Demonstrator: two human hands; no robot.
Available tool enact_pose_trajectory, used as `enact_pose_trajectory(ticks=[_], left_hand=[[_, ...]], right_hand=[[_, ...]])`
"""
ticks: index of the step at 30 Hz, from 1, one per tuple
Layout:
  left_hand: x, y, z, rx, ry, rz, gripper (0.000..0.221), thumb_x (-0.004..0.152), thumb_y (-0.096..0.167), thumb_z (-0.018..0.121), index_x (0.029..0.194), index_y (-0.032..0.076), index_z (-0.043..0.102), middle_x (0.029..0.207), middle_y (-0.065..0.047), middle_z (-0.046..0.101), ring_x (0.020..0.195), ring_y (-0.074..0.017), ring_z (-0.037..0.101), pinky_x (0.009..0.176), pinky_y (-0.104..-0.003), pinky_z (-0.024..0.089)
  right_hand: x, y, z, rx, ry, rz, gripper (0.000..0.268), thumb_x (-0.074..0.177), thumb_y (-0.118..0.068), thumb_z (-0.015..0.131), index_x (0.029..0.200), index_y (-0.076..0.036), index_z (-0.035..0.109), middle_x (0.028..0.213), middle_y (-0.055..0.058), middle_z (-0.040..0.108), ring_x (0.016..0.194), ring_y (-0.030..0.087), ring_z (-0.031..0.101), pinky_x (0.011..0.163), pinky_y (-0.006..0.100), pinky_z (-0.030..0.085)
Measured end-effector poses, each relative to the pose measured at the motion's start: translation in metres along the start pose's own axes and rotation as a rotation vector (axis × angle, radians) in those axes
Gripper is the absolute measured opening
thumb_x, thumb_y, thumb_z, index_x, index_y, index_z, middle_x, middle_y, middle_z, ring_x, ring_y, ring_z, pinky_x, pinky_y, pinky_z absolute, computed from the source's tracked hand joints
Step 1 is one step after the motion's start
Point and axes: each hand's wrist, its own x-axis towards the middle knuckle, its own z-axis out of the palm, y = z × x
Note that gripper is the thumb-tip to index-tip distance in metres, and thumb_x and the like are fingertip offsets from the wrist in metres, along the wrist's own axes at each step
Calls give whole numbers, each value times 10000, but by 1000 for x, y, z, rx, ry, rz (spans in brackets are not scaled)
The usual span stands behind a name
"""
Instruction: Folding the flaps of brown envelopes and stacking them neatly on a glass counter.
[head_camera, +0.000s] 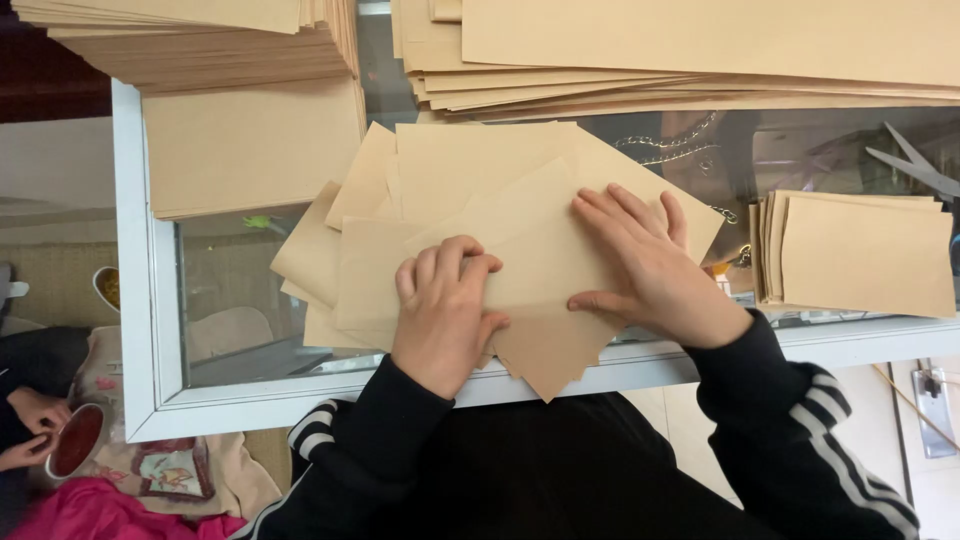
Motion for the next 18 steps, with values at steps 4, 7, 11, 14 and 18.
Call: enact_pose_trajectory(ticks=[4, 7, 11, 14, 18], left_hand=[[-3, -4, 1, 46, -27, -13, 811, 570, 438, 996, 1251, 174, 643, 1385, -43, 530, 1222, -287, 533, 1035, -454, 406], [-4, -7, 2, 66, -29, -58, 996, 592, 560, 970, 1400, 136, 571, 1490, -73, 504, 1270, -320, 525, 1016, -470, 451], [1, -15, -9, -68, 31, -54, 585, 992, 447, 615, 1421, 52, 574, 1431, -139, 585, 1206, -355, 583, 1018, -473, 476], [15, -22, -24, -237, 54, -63, 352, 1080, 203, 511, 1348, 3, 619, 1320, -164, 671, 1162, -354, 641, 1009, -455, 493], [32, -19, -38, -216, -51, -40, 228, 987, 261, 682, 1171, 127, 669, 1076, -41, 710, 986, -292, 661, 882, -458, 464]], right_hand=[[4, 10, -2, -103, 76, -16, 1153, 687, -697, 852, 1587, -126, 412, 1383, 72, 525, 1392, 264, 454, 1225, 667, 36], [-3, 18, 1, -196, 69, 31, 1115, 623, -823, 820, 1491, -183, 537, 1162, 80, 529, 1149, 340, 505, 1138, 550, 230], [-30, 0, -22, -66, 98, -3, 195, 953, -419, 721, 990, -233, 680, 983, -70, 679, 973, 171, 626, 1016, 410, 294], [-52, -24, -48, 218, 29, -59, 88, 962, -265, 711, 902, -202, 717, 906, -87, 744, 882, 129, 679, 896, 324, 391], [-74, -30, -48, 357, 24, -153, 104, 947, -208, 697, 951, -159, 788, 957, -4, 751, 856, 181, 698, 833, 316, 510]])
